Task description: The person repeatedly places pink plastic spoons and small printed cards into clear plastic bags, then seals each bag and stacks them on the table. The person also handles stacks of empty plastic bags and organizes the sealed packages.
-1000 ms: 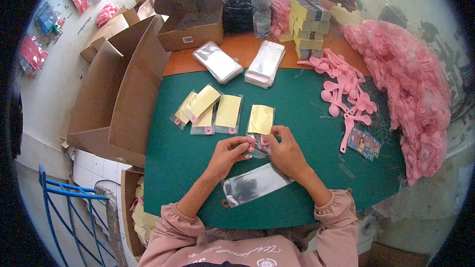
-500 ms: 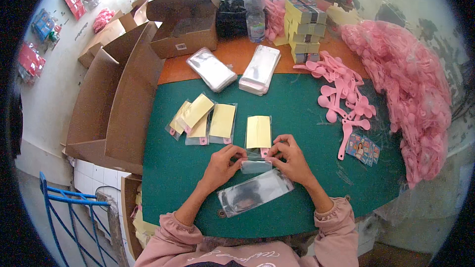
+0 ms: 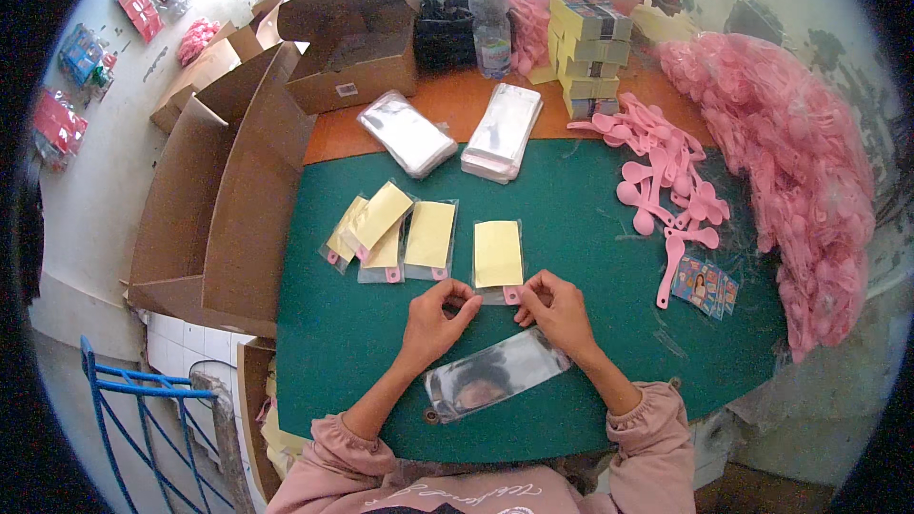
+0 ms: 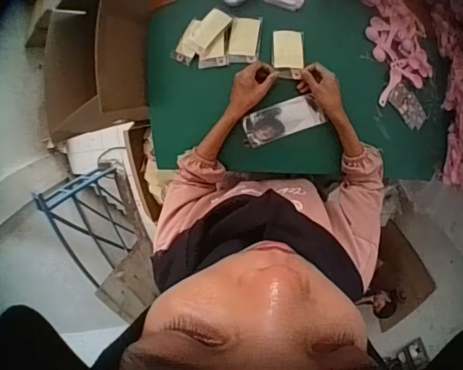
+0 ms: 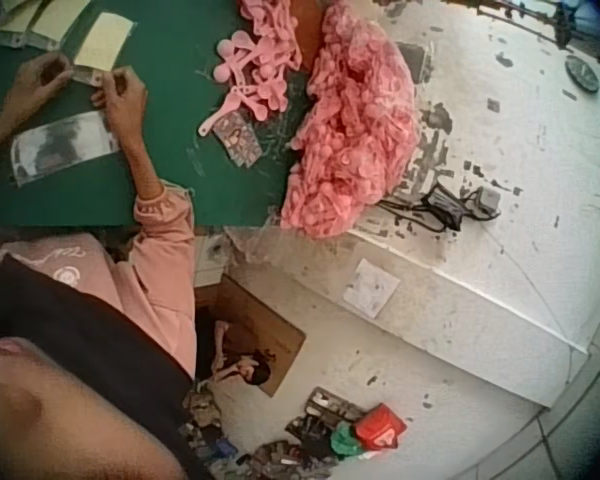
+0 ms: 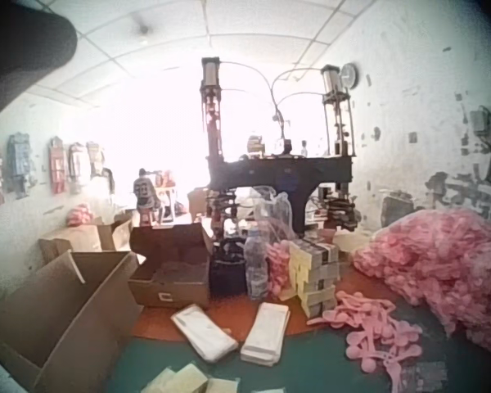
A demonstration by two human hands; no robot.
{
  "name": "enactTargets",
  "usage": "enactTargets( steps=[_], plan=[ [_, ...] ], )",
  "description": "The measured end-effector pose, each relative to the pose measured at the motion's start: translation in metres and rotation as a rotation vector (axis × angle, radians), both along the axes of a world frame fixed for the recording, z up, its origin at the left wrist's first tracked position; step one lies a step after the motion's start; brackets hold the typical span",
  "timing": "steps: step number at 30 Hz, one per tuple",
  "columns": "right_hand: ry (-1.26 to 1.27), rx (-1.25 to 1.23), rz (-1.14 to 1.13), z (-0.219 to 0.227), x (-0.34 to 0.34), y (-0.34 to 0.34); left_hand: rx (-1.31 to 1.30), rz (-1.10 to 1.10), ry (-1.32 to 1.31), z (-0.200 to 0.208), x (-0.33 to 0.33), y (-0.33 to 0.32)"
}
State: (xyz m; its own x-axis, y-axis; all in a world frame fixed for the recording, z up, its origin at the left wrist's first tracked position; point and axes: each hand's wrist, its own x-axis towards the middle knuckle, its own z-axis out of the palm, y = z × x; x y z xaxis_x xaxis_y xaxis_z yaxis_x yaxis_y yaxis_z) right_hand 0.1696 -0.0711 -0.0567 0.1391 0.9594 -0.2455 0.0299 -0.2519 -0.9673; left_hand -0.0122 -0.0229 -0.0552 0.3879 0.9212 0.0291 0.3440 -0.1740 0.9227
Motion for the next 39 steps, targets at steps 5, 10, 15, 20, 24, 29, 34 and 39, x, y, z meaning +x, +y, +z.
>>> enactTargets(
  steps=[5, 10, 15, 20, 24, 29, 34, 39],
  plan=[
    [0.024, 0.068, -0.057, -0.005, -0.003, 0.001, -0.036, 0.052, -0.068, -0.009, 0.001, 0.001],
    [0.032, 0.067, -0.136, -0.002, -0.007, 0.001, -0.121, 0.050, -0.076, -0.006, 0.001, 0.000],
    [0.000, 0.065, -0.134, 0.004, -0.011, -0.001, -0.129, 0.002, -0.074, -0.005, 0.000, -0.001],
    [-0.040, 0.052, -0.058, -0.002, -0.007, -0.003, 0.062, -0.030, 0.111, -0.008, -0.002, -0.004],
    [-0.014, 0.065, -0.011, -0.001, -0.004, -0.004, 0.155, 0.090, 0.161, 0.004, 0.006, -0.011],
    [-0.710, 0.350, 0.060, 0.015, 0.029, 0.026, 0.685, -0.257, 0.678, 0.000, -0.002, -0.006],
    [-1.265, 0.542, -0.057, 0.011, 0.155, 0.118, 0.733, 0.047, 0.856, 0.005, -0.018, 0.013],
    [-1.561, 0.182, -0.226, 0.052, 0.171, 0.170, 0.645, 0.125, 0.853, -0.012, -0.024, 0.010]
  ],
)
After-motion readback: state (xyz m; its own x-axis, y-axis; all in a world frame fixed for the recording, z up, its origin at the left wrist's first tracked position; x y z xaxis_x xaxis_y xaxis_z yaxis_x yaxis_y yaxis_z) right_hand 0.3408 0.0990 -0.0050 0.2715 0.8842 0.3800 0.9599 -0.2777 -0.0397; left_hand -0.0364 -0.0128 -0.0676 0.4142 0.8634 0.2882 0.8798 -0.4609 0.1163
